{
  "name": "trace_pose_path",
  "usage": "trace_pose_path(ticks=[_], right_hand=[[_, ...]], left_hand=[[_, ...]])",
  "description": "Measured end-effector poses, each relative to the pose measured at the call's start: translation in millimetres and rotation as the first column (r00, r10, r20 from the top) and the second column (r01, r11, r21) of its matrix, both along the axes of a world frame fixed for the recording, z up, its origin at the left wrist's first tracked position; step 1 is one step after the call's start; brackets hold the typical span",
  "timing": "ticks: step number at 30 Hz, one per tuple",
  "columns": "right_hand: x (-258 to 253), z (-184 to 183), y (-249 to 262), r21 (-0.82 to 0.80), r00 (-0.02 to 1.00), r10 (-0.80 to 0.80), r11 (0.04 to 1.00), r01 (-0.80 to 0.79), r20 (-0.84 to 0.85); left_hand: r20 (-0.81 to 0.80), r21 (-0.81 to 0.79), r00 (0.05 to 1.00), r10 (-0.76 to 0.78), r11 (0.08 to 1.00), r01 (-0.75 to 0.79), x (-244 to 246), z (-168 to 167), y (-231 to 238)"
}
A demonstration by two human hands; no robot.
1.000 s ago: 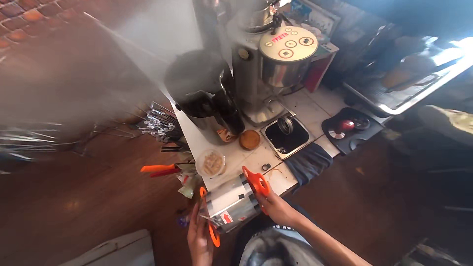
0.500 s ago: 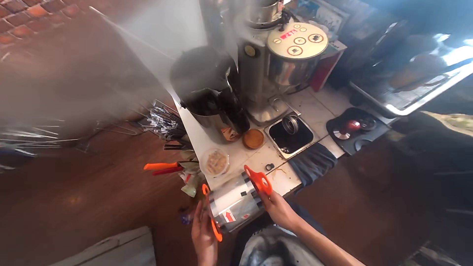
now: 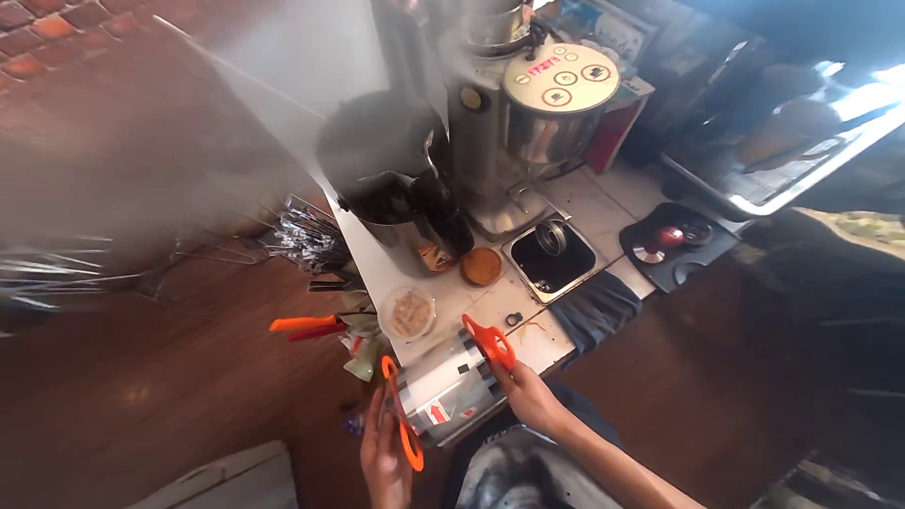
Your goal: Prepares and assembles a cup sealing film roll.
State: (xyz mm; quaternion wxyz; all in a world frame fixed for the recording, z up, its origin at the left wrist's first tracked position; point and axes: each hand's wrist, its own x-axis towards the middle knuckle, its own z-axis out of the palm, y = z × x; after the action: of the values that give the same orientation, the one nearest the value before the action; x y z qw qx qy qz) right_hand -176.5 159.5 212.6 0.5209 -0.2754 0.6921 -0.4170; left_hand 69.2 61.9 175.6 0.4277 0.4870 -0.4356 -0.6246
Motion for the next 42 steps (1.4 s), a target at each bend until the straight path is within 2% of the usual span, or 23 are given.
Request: trace_pose_path(ticks=[4, 10, 12, 14, 16, 20, 25, 27, 30, 32, 38, 42], right_hand=[[-2, -1, -2, -0.022, 0.999, 0.055, 0.998, -0.054, 0.001], [-10, 5, 0, -0.047, 0.987, 0.120, 0.992, -0.116, 0.102], [-9, 2, 1, -0.078, 0.988, 0.149, 0.986, -0.146, 0.035], [-9, -5, 0, -0.083, 0.986, 0.162, 0.983, -0.165, -0.040], [-9, -8, 0, -0.093, 0.980, 0.180, 0.978, -0.188, -0.082], [-22, -4, -7, -0.122, 0.972, 0.216, 0.966, -0.226, -0.094], [-22, 3, -9, -0.050, 0.961, 0.230, 0.970, -0.240, -0.155], [-23, 3, -5, -0.062, 0.960, 0.248, 0.964, -0.258, -0.132], [-39, -6, 5, -0.243, 0.941, 0.307, 0.933, -0.266, 0.146], [-51, -15, 8, -0.341, 0.903, 0.354, 0.903, -0.262, 0.244], [-41, -24, 3, -0.473, 0.959, 0.238, 0.870, -0.139, 0.156], [-43, -39, -5, -0.534, 0.943, 0.294, 0.828, -0.172, 0.152]], left_hand=[[0.007, -0.010, 1.000, -0.030, 0.999, 0.030, 0, 3, -4], [0.072, -0.015, 0.994, -0.078, 0.997, 0.079, -1, 5, -1], [0.089, -0.034, 0.992, -0.093, 0.995, 0.096, -4, 8, 3], [0.122, -0.118, 0.980, -0.155, 0.978, 0.170, -7, 14, 6], [0.194, -0.091, 0.972, -0.131, 0.984, 0.151, -15, 26, 10], [0.202, -0.001, 0.973, -0.109, 0.994, 0.111, -17, 33, 15], [0.217, -0.039, 0.965, -0.145, 0.987, 0.158, -12, 32, 22], [0.231, -0.065, 0.956, -0.181, 0.977, 0.201, -9, 32, 20], [0.226, -0.103, 0.968, -0.106, 0.986, 0.132, -12, 29, 20], [0.213, -0.140, 0.974, -0.078, 0.984, 0.109, -12, 24, 22], [0.179, -0.151, 0.980, -0.086, 0.982, 0.114, -6, 23, 25], [0.212, -0.167, 0.961, -0.178, 0.962, 0.215, 7, 25, 21]])
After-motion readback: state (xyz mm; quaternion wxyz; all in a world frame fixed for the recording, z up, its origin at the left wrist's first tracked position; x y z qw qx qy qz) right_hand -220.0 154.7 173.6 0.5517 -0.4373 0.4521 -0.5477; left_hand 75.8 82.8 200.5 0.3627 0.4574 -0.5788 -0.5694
